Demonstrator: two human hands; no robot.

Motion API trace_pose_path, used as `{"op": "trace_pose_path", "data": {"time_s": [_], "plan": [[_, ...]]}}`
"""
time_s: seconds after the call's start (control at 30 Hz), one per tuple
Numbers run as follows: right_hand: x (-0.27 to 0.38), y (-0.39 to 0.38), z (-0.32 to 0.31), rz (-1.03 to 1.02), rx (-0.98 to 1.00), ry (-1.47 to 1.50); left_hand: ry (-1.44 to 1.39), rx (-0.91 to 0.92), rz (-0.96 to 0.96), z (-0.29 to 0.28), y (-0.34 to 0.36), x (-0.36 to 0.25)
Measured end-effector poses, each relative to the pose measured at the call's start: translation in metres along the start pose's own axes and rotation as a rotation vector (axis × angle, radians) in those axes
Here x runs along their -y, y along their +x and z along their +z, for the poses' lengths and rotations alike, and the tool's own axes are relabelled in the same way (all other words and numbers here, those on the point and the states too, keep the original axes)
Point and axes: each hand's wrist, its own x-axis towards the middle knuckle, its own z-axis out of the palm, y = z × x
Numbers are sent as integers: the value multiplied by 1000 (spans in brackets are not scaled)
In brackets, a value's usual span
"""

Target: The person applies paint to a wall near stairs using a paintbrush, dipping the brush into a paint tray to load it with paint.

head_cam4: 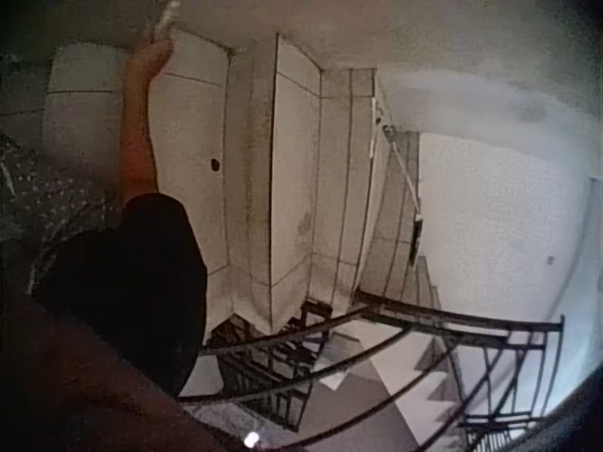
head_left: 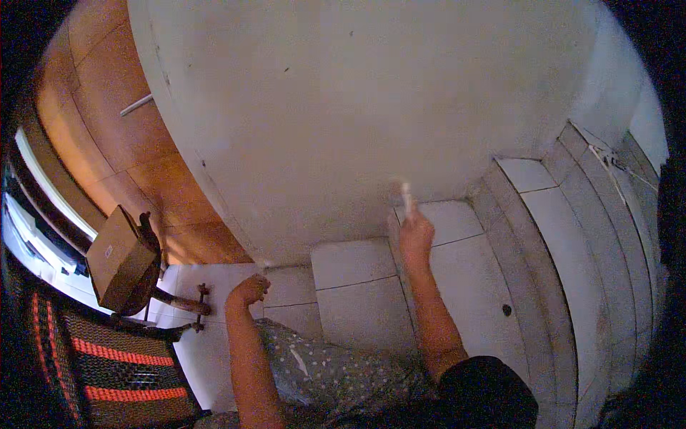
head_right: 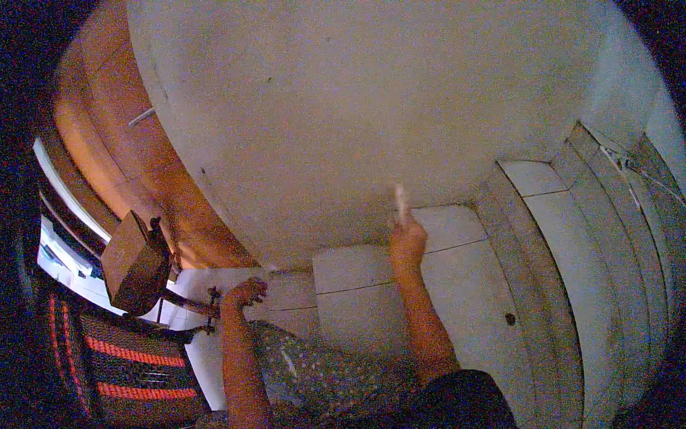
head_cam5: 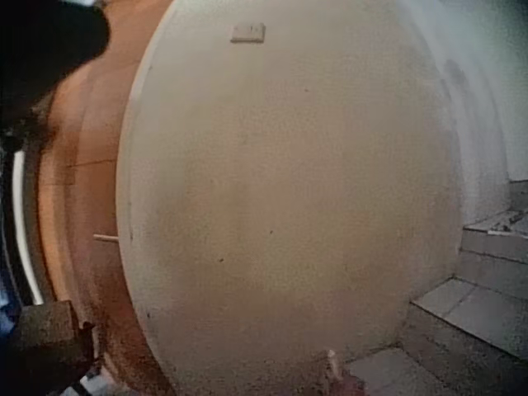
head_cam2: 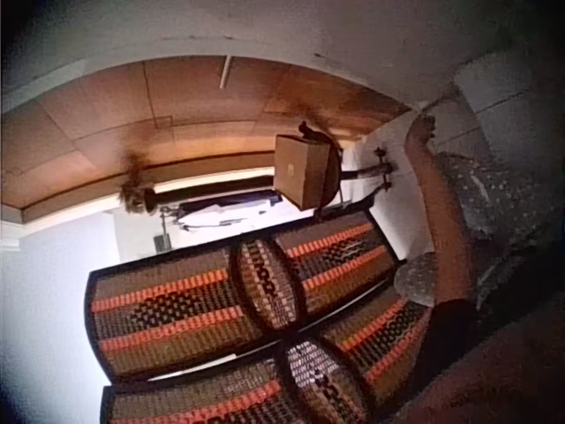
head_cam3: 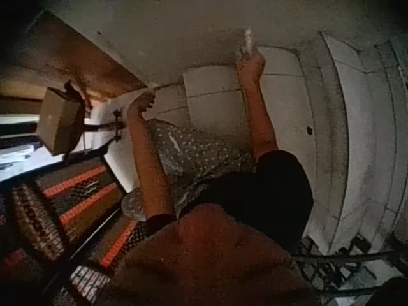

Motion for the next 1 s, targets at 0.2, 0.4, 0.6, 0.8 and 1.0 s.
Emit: {"op": "trace_pose_path", "data": {"time_s": [0.2,0.4,0.6,0.8,1.0], "plan": [[-19,2,8,199,-343,80,-235,-55,-146,3,-4,-61],[17,-31,71,71,331,302,19,34,132,7,19,-52],[10,-8,28,161,114,124,-115,44,102,12,38,1],[-25,-13,15,273,-347,196,-46,-62,98,4,9,5],[-9,-37,89,358,41,289,-157,-16,-129,-1,3,-12]]}}
